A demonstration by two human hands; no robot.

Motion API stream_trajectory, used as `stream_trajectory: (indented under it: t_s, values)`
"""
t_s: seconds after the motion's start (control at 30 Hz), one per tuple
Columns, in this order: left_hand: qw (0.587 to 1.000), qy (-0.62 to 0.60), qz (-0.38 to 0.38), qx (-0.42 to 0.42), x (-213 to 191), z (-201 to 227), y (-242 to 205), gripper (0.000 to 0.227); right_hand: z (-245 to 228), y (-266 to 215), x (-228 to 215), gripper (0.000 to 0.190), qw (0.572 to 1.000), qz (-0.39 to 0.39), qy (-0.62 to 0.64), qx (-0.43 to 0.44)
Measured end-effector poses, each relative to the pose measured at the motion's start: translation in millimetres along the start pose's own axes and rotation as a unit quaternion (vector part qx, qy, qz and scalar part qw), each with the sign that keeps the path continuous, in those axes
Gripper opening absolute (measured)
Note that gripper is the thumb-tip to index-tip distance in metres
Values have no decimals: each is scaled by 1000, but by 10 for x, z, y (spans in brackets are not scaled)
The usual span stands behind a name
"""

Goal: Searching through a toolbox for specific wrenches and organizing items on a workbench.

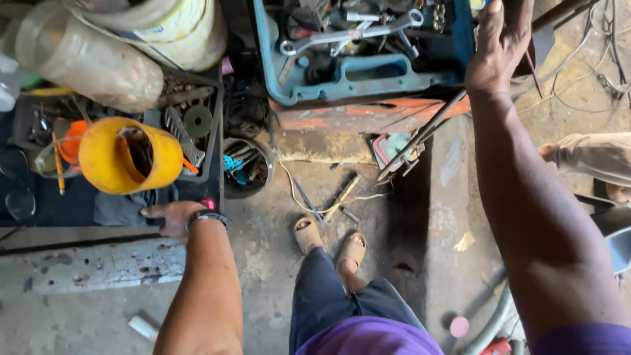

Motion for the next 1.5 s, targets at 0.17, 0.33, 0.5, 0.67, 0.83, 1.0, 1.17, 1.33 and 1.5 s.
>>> stream_trajectory:
  t_s: [0.17, 0.33, 0.5, 0.67, 0.83, 1.0, 1.17, 1.33, 1.5]
  values:
    - [999, -51, 2, -1, -1, -14, -40, 98, -246, 142, 30, 25, 999, 18, -14, 49]
    - [999, -35, 4, 8, 14, -4, -10, 96, 53, 41, 128, 30, 980, 12, -104, 167]
    - [999, -33, 8, -1, 7, -2, -5, 95, 203, 55, 151, 24, 964, -13, -154, 218]
    - [1000, -14, -14, 1, -47, 3, -113, 95, 473, -32, 119, 38, 931, -20, -182, 315]
    - [1000, -13, 4, 6, 37, -102, 238, 97, 440, 11, 137, 31, 919, -26, -176, 353]
    - [1000, -13, -6, 11, -4, -52, 116, 98, 441, 18, 148, 29, 924, -23, -168, 344]
    - [999, -7, 37, 31, 83, -183, 502, 95, 436, 9, 145, 37, 905, -47, -180, 382]
    - [999, 9, 44, 25, 117, -192, 624, 92, 474, 2, 159, 35, 904, -55, -171, 388]
    - [998, -1, 50, 25, 134, -187, 584, 93, 425, 15, 134, 34, 904, -47, -176, 388]
Point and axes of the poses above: each hand's wrist, its own y-axis towards the middle knuckle, its own x-axis out of the palm, z = x × y, the point moved 4 cm from there along y, towards the middle knuckle, and after that the axes turned 10 degrees about -z, right-handed, at the moved point
